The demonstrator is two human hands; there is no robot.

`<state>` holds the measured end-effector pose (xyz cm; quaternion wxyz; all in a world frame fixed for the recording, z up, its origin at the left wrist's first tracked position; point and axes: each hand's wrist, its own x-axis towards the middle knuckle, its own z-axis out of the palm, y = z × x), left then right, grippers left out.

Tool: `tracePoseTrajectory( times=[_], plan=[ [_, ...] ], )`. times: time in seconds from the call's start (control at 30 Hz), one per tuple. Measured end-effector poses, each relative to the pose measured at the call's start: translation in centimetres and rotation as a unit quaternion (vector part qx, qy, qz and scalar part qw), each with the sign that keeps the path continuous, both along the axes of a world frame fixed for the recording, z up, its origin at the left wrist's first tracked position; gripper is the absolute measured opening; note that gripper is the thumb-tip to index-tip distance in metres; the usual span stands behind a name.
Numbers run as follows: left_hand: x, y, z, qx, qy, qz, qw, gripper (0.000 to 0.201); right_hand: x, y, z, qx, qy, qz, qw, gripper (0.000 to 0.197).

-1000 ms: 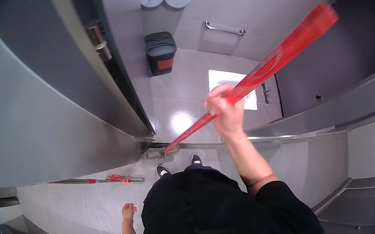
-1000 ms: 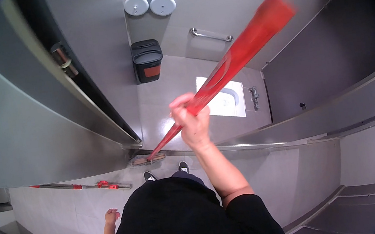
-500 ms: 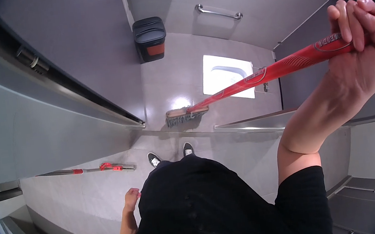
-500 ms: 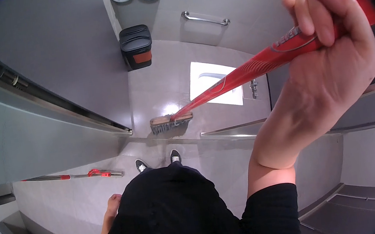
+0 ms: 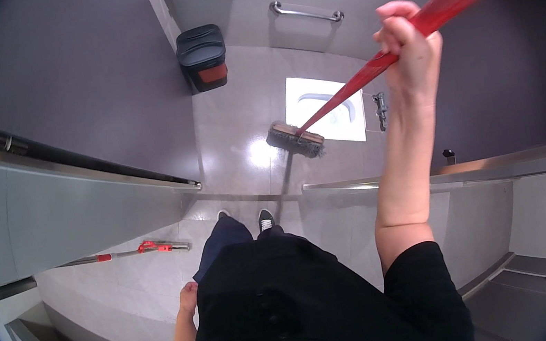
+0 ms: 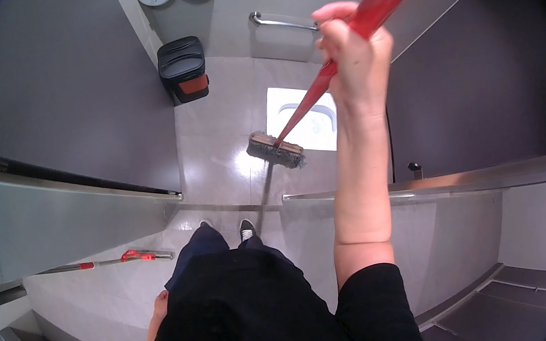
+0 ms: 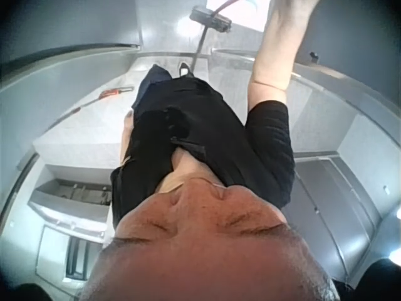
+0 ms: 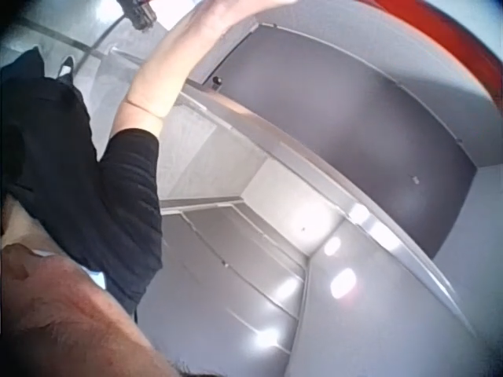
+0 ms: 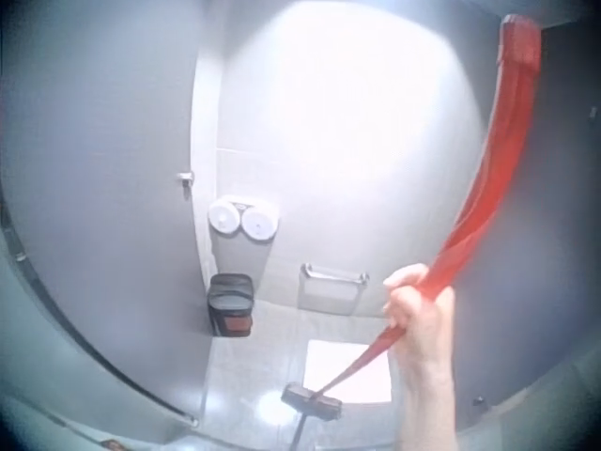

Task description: Mopping the floor inside a bathroom stall around a toilet.

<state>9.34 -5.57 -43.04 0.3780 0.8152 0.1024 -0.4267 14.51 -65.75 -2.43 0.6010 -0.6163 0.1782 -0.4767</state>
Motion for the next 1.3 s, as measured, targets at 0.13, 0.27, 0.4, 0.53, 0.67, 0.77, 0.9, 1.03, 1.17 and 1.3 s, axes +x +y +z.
tracePoseTrajectory(
  times=[0.13, 0.27, 0.4, 0.53, 0.67, 0.77, 0.9, 1.03, 1.17, 1.3],
  plan=[
    [2.1, -2.0, 2.2, -0.032, 0.014, -0.019, 0.999, 0.014, 0.7, -3.6, -6.0, -0.002, 0.097, 0.010, 0.995, 0.013],
    [2.9, 1.8, -2.3, -0.049, 0.051, 0.000, 0.997, 0.013, 2.1, -4.6, -14.6, -0.013, 0.166, -0.011, 0.986, 0.011],
    [8.3, -3.1, 1.5, 0.037, 0.011, -0.058, 0.998, 0.013, 2.1, -5.7, -15.7, 0.011, 0.100, -0.054, 0.993, 0.010],
    [11.6, -1.9, -2.6, -0.022, -0.008, -0.043, 0.999, 0.014, 2.4, -6.3, -15.9, 0.020, 0.080, -0.082, 0.993, 0.009],
    [14.3, -2.3, -3.6, -0.121, 0.068, 0.028, 0.990, 0.016, 3.1, -6.2, -15.7, 0.007, 0.071, -0.122, 0.990, 0.009],
    [15.2, 0.7, -7.1, -0.150, 0.112, 0.044, 0.981, 0.017, 4.0, -5.7, -15.6, -0.013, 0.089, -0.143, 0.986, 0.009],
    [15.6, 0.7, -3.5, -0.244, -0.093, -0.047, 0.964, 0.016, 2.6, -5.9, -16.3, -0.013, 0.080, -0.163, 0.983, 0.009],
    [18.1, 0.2, -0.3, -0.062, -0.030, -0.219, 0.973, 0.019, 1.4, -5.5, -16.1, -0.005, 0.057, -0.155, 0.986, 0.008],
    [19.2, 2.3, -4.9, -0.076, 0.125, -0.027, 0.989, 0.017, 1.1, -5.1, -15.8, -0.005, 0.057, -0.162, 0.985, 0.009],
    [20.6, -0.5, -4.9, -0.053, 0.119, -0.030, 0.991, 0.017, 0.6, -4.8, -15.8, 0.000, 0.056, -0.176, 0.983, 0.009]
  ],
)
